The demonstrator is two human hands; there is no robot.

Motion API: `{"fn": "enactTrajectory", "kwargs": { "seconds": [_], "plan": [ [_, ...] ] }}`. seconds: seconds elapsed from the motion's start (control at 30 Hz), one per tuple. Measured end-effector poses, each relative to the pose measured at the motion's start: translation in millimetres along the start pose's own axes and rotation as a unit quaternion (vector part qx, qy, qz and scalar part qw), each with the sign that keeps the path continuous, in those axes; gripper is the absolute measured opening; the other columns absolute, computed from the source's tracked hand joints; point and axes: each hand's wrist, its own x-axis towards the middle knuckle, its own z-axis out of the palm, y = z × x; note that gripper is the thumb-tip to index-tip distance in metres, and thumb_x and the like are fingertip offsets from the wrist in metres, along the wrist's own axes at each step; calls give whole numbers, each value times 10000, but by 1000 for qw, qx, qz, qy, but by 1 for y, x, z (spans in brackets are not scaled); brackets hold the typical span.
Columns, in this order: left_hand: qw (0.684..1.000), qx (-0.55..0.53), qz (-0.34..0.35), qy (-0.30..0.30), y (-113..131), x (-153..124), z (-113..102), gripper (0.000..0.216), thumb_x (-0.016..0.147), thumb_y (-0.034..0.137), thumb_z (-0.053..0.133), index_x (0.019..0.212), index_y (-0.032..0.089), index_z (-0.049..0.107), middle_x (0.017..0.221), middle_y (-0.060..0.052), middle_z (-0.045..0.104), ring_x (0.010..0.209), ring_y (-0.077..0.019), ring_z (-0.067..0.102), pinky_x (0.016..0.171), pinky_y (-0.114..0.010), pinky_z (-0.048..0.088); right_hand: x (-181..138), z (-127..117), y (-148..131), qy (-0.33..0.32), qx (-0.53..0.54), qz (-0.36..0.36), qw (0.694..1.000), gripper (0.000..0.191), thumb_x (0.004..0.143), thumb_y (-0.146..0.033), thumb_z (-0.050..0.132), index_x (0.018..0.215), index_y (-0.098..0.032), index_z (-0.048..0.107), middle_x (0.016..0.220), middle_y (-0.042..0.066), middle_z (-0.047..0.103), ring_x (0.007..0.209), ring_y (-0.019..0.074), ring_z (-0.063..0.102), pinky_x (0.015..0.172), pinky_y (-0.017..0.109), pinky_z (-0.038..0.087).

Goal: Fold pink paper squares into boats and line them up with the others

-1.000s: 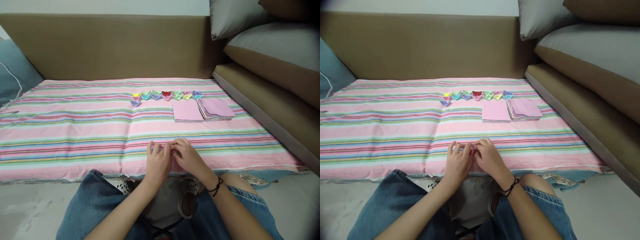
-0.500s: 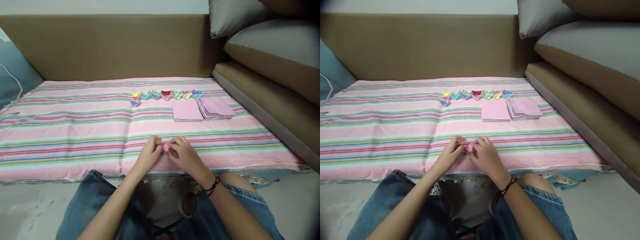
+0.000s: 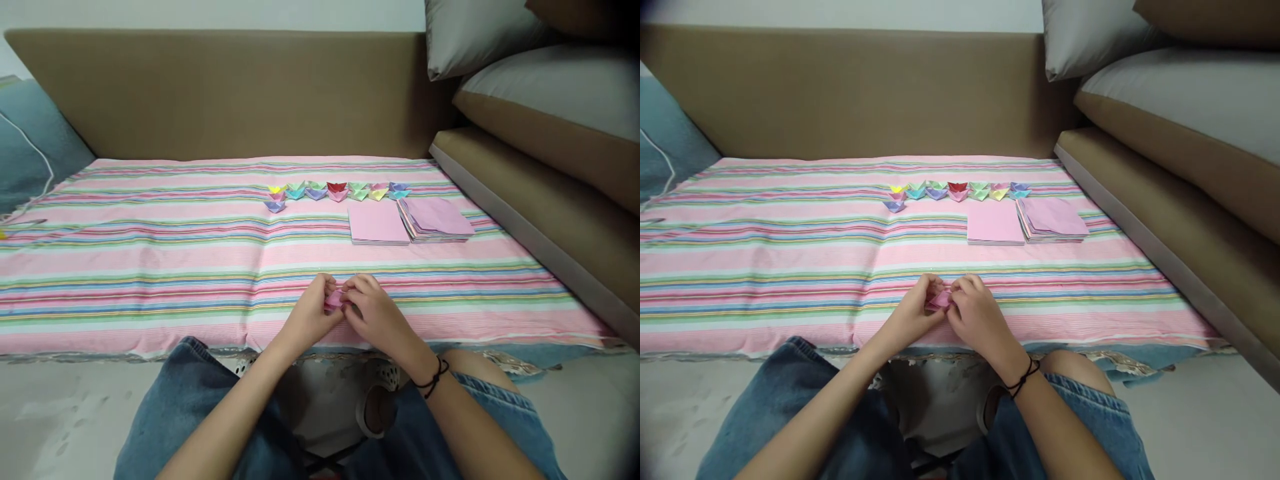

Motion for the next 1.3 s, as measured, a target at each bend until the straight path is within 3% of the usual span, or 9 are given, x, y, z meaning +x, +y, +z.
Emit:
{"fn": "enactTrajectory", "kwargs": {
  "seconds": [0.13,0.23,0.47,0.67,0.9,1.03,1.17,1.3],
  "plan": [
    [992,120,20,43,1,0,12,288,704,99,529,960,186,429,921,-59,578,861,-200,567,746,-341,466,-1,0,1,-6,3,6,1000,227,787,-29,449,826,-179,613,945,88,563,1006,251,459,905,433,426],
    [981,180,14,65,-1,0,17,345,724,76,485,1049,172,418,934,-87,609,895,-225,586,732,-343,469,-1,0,2,-9,9,8,1000,249,797,-23,426,839,-176,618,949,88,559,1012,248,456,911,433,425],
    [936,342,54,64,-1,-2,20,432,752,54,446,1172,150,414,916,-91,643,859,-232,604,710,-328,471,-1,0,3,-11,32,11,999,305,802,-16,407,906,-184,641,969,83,564,1026,238,452,934,433,415],
    [931,358,64,35,3,-3,16,131,847,139,463,907,164,577,856,-70,649,782,-203,603,667,-298,482,-1,1,3,-6,42,16,999,304,796,-6,405,895,-170,640,947,85,570,1001,234,454,910,417,423],
    [943,314,89,64,-4,-4,16,149,853,146,506,882,155,653,931,-79,684,843,-195,627,759,-305,502,0,-1,8,3,77,9,997,288,765,1,396,839,-171,615,947,85,590,992,231,487,888,409,425],
    [947,297,95,76,-4,-3,16,146,837,133,517,793,154,654,873,-74,689,801,-191,632,728,-294,503,0,-5,15,18,156,64,986,306,708,-1,422,887,-199,570,919,50,621,925,201,561,846,375,453],
    [952,290,83,62,-3,-1,14,151,823,114,515,739,157,633,824,-69,678,791,-188,634,710,-281,495,2,-3,15,-2,222,104,969,304,680,-42,505,934,-210,511,929,36,644,904,179,616,805,316,478],
    [960,264,87,31,-3,0,9,151,828,117,498,755,155,625,816,-72,670,791,-185,631,713,-279,489,4,1,10,6,193,112,975,329,653,-28,538,920,-215,494,887,28,663,865,178,637,757,286,473]
  ]
}}
